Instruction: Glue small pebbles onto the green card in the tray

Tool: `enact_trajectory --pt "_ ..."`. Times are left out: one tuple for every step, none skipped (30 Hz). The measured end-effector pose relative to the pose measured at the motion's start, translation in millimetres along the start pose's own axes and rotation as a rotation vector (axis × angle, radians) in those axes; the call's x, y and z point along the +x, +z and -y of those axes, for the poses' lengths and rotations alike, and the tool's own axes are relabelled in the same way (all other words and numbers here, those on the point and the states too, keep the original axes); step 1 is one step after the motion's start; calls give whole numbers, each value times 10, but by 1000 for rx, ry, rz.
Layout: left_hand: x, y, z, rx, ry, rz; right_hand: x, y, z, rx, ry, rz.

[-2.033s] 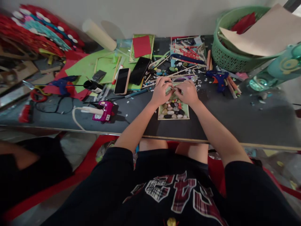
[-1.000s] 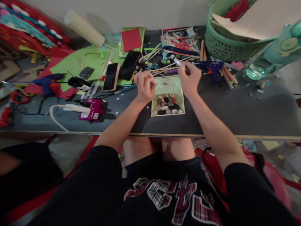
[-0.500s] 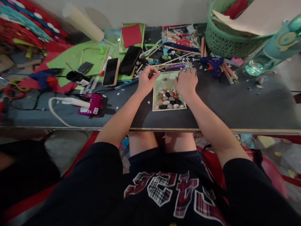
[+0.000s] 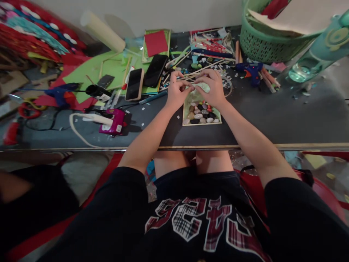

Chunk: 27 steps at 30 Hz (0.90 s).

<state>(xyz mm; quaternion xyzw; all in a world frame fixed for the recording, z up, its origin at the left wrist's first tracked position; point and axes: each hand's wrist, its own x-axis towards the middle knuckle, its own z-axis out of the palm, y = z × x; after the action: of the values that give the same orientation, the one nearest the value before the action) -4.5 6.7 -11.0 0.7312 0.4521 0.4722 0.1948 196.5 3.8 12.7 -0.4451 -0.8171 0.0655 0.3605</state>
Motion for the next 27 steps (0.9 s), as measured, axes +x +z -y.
enact_trajectory --pt "-9 -2 -25 6 -21 19 -3 20 -16 16 -6 -4" --pt "-20 -4 -52 14 -37 39 -8 30 -24 24 -10 -10" --pt "-31 -5 -80 24 -47 52 -15 30 -28 27 -16 -15" --pt "-41 -4 -104 34 -48 58 -23 23 -29 26 -22 -18" --pt "-50 -1 -124 43 -44 57 -31 10 -29 24 -29 -20" --pt "-58 4 -138 51 -37 54 -38 -4 -29 23 -36 -22" --pt "-63 10 -145 59 -31 50 -44 -18 -30 24 -43 -23" --pt "-66 14 -146 66 -25 45 -47 -30 -31 27 -50 -21" --pt "-67 18 -143 75 -21 41 -48 -38 -33 32 -59 -19" --pt "-67 19 -139 85 -19 37 -47 -42 -36 40 -72 -17" --pt "-65 18 -135 95 -18 32 -44 -40 -39 48 -83 -14" --pt "-62 17 -134 106 -17 30 -40 -33 -42 55 -92 -15" --pt "-59 15 -136 115 -14 30 -35 -21 -47 61 -97 -23" --pt "-55 14 -142 121 -10 34 -30 -7 -51 67 -97 -35" --pt "-51 14 -152 119 -4 40 -27 7 -57 72 -92 -51" --pt "-48 15 -162 111 3 47 -24 21 -62 78 -87 -67" --pt "-44 16 -173 98 8 55 -24 31 -67 85 -82 -81" --pt "-40 17 -182 86 10 61 -27 37 -72 93 -78 -92" --pt "-35 16 -187 76 9 64 -32 39 -76 101 -74 -101" --pt "-29 12 -188 71 5 61 -38 36 -81 105 -65 -115" --pt "-23 8 -184 70 0 51 -45 30 -85 106 -50 -133" --pt "-17 3 -176 71 -6 33 -53 23 -90 102 -27 -153" --pt "-11 -2 -165 72 -15 9 -60 17 -96 94 2 -173" --pt "-6 -5 -153 71 -25 -15 -66 12 -104 85 34 -191" --pt "-2 -4 -142 68 -36 -35 -70 10 -113 76 65 -204" --pt "0 1 -133 64 -45 -45 -72 10 -125 66 90 -206" --pt "0 9 -126 58 -51 -44 -72 11 -137 54 107 -196"
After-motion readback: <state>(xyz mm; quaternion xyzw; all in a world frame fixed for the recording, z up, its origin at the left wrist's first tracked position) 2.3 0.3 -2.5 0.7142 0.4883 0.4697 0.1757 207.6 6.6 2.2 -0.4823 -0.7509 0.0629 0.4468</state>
